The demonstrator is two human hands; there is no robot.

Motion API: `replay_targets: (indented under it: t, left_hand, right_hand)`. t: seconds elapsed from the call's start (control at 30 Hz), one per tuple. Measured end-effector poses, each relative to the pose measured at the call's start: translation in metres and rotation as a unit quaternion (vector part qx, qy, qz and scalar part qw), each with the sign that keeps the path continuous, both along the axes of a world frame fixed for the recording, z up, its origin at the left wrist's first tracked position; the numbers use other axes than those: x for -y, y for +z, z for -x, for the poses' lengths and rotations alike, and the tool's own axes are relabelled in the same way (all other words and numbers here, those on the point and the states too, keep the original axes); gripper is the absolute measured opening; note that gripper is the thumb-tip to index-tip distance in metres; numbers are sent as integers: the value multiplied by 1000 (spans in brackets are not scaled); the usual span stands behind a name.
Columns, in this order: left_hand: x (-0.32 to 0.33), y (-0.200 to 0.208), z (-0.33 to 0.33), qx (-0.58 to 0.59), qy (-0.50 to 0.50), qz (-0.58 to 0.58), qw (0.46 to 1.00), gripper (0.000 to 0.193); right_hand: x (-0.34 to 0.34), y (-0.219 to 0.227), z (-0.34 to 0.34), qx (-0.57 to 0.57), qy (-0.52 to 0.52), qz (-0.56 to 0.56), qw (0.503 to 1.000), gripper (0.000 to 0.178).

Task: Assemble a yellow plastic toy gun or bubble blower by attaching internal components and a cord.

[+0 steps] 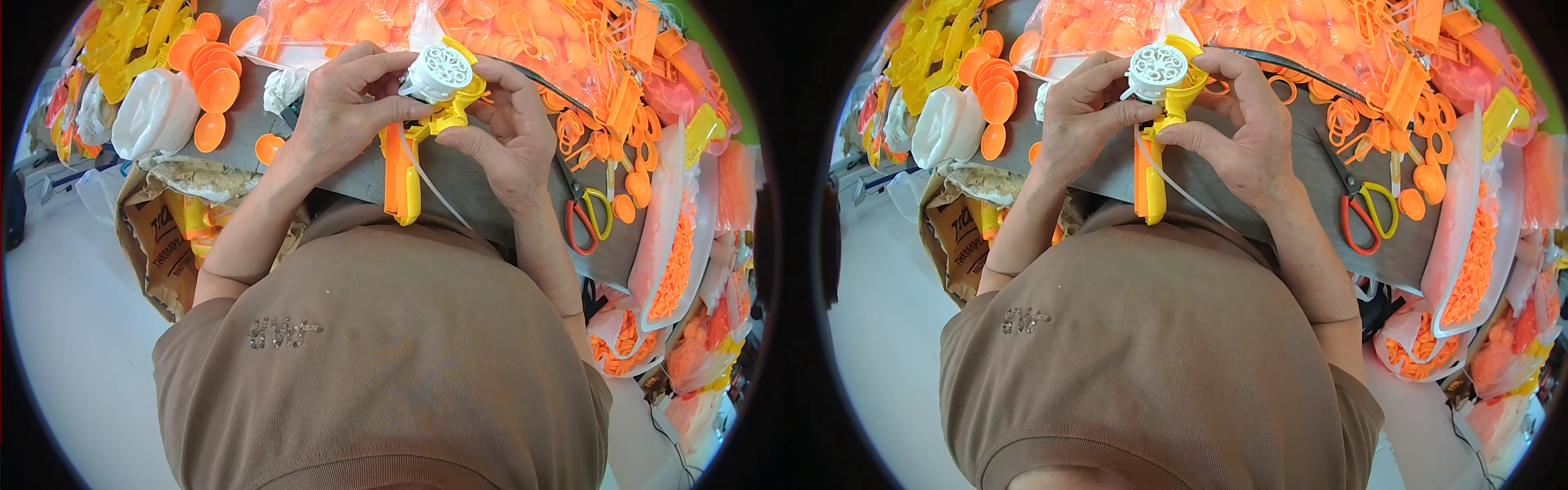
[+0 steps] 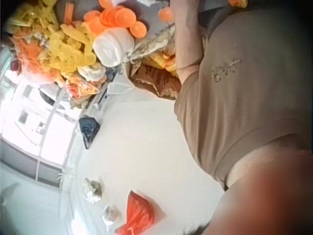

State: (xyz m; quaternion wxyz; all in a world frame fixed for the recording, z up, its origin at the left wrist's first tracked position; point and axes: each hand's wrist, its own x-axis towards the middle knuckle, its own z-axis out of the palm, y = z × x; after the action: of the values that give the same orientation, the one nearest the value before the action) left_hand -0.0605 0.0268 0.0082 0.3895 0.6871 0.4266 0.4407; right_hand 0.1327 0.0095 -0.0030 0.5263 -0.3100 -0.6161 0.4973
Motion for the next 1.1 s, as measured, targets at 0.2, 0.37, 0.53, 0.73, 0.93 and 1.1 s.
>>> replay_targets:
  t: [0.2, 0.37, 0.53, 0.73, 0.93, 1.1]
  left_hand:
    - [5, 3, 2, -42, 26, -16, 999, 44]
    - [8, 6, 1, -29, 8, -25, 999, 48]
    - [6, 4, -1, -67, -20, -60, 996, 49]
    - [8, 5, -37, -147, -49, -172, 973, 47]
    - [-5, -13, -73, -186, -103, -259, 942, 33]
    - [-22, -29, -77, -215, -54, -316, 922, 27]
  right_hand:
    - [8, 5, 9, 59, -32, -5, 998, 64]
    - [20, 3, 19, 15, -78, -17, 997, 76]
    - [27, 3, 20, 14, -103, -32, 994, 74]
    - [45, -1, -16, 6, -123, 71, 990, 76]
    - [54, -16, -47, 178, -183, 149, 955, 66]
    - [37, -32, -48, 343, -247, 34, 906, 58]
